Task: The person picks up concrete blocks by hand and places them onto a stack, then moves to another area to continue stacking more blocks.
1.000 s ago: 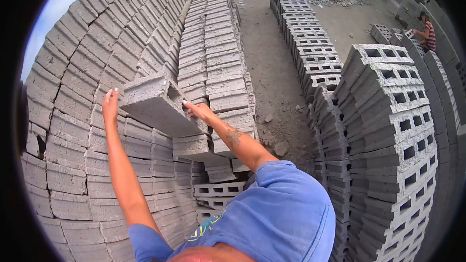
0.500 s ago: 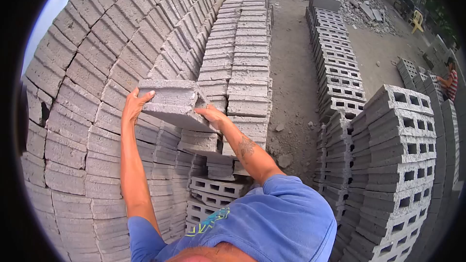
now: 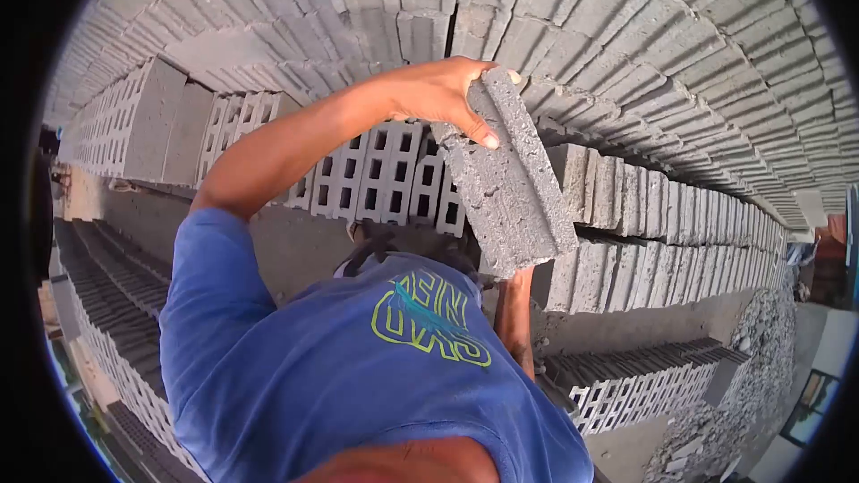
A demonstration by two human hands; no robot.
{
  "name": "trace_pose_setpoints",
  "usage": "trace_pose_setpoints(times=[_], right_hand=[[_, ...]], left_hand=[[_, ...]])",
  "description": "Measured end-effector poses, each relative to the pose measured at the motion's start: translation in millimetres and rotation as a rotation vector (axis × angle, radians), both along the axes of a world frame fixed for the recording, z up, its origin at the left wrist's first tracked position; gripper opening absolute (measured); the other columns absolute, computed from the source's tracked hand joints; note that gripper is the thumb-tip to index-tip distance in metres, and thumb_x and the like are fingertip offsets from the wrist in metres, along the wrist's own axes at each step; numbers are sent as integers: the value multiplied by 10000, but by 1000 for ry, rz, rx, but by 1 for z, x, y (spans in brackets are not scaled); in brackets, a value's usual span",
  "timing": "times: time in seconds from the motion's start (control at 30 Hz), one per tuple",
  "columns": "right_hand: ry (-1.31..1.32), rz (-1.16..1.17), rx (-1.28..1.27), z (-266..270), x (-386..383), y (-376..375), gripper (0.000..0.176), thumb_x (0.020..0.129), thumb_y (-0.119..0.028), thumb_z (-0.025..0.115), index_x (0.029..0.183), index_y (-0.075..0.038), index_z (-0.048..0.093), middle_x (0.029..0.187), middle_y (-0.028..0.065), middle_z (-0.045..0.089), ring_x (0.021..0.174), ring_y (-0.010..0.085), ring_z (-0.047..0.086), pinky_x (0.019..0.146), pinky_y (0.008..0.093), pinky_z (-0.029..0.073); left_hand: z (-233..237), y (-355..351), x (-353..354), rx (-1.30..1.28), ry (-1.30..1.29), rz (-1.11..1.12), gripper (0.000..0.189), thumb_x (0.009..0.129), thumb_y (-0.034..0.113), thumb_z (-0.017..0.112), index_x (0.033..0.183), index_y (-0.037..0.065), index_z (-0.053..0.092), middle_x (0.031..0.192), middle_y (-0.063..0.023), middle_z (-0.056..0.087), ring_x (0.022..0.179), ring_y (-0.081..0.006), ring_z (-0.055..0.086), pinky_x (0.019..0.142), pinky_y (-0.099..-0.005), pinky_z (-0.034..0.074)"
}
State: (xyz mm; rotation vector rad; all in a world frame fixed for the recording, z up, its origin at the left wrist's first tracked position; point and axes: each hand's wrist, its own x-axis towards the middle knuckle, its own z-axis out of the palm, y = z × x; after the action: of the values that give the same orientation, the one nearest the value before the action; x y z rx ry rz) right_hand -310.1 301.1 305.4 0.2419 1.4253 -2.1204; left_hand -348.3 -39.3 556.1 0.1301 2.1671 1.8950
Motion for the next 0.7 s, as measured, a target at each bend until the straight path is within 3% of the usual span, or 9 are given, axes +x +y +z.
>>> trace_pose_setpoints(times=[0.07,0.17,0.27,0.3,0.5,0.53,0.6,0.63,0.7], right_hand=[[-62,209,72,-13,20,-20,420,855,-99,598,1250,-2,493,1235,113,546,1119,212,520,920,319,444],[-156,494,177,-41,48,-67,423,857,-105,600,1252,0,491,1239,117,543,1123,212,518,918,320,446],[-212,763,261,-74,81,-129,426,859,-111,602,1254,2,489,1244,120,541,1127,213,516,917,320,448],[-225,869,286,-84,93,-154,427,859,-113,602,1254,3,489,1246,122,540,1128,213,516,916,320,449],[33,1659,504,-111,125,-262,434,862,-124,606,1258,7,485,1255,129,535,1137,213,512,913,321,453],[81,1677,559,-107,117,-277,435,863,-126,607,1258,7,484,1256,131,534,1138,214,511,912,321,454],[288,1043,565,-157,108,-279,408,866,-166,608,1208,40,522,1113,149,632,1034,210,602,856,317,476],[434,918,707,-135,100,-308,417,874,-244,601,1191,21,547,1058,160,653,956,205,624,810,323,488],[843,930,739,-111,90,-372,440,870,-288,602,1182,18,554,1084,186,636,941,239,634,816,329,478]], left_hand=[[-34,-35,42,95,-82,97,796,619,99,817,1295,-50,425,1104,-149,616,1030,-202,579,923,-313,419],[-92,-77,93,-125,-154,329,725,583,94,831,1198,-101,500,989,-155,658,944,-196,614,844,-296,452],[-123,-126,142,-46,-114,310,769,563,115,841,1200,-123,483,997,-172,655,927,-207,621,822,-300,460],[-137,-140,156,-290,-146,349,825,537,148,848,1237,-80,476,1038,-196,640,958,-256,619,846,-322,456],[-194,-156,227,-534,-169,81,889,548,108,788,1352,116,409,1036,-181,612,997,-335,568,834,-401,423],[-205,-158,239,-629,-128,9,885,582,73,754,1378,146,375,980,-163,620,951,-334,578,799,-405,419],[-236,-164,273,-693,-189,-56,896,638,9,675,1421,213,290,881,-137,604,829,-319,586,755,-399,403],[-254,-172,293,-752,-152,-78,899,646,-3,657,1427,224,275,837,-123,595,794,-306,586,763,-402,402],[-277,-186,326,-810,-120,-84,902,654,-16,639,1433,235,259,792,-108,585,760,-292,585,772,-406,402]])
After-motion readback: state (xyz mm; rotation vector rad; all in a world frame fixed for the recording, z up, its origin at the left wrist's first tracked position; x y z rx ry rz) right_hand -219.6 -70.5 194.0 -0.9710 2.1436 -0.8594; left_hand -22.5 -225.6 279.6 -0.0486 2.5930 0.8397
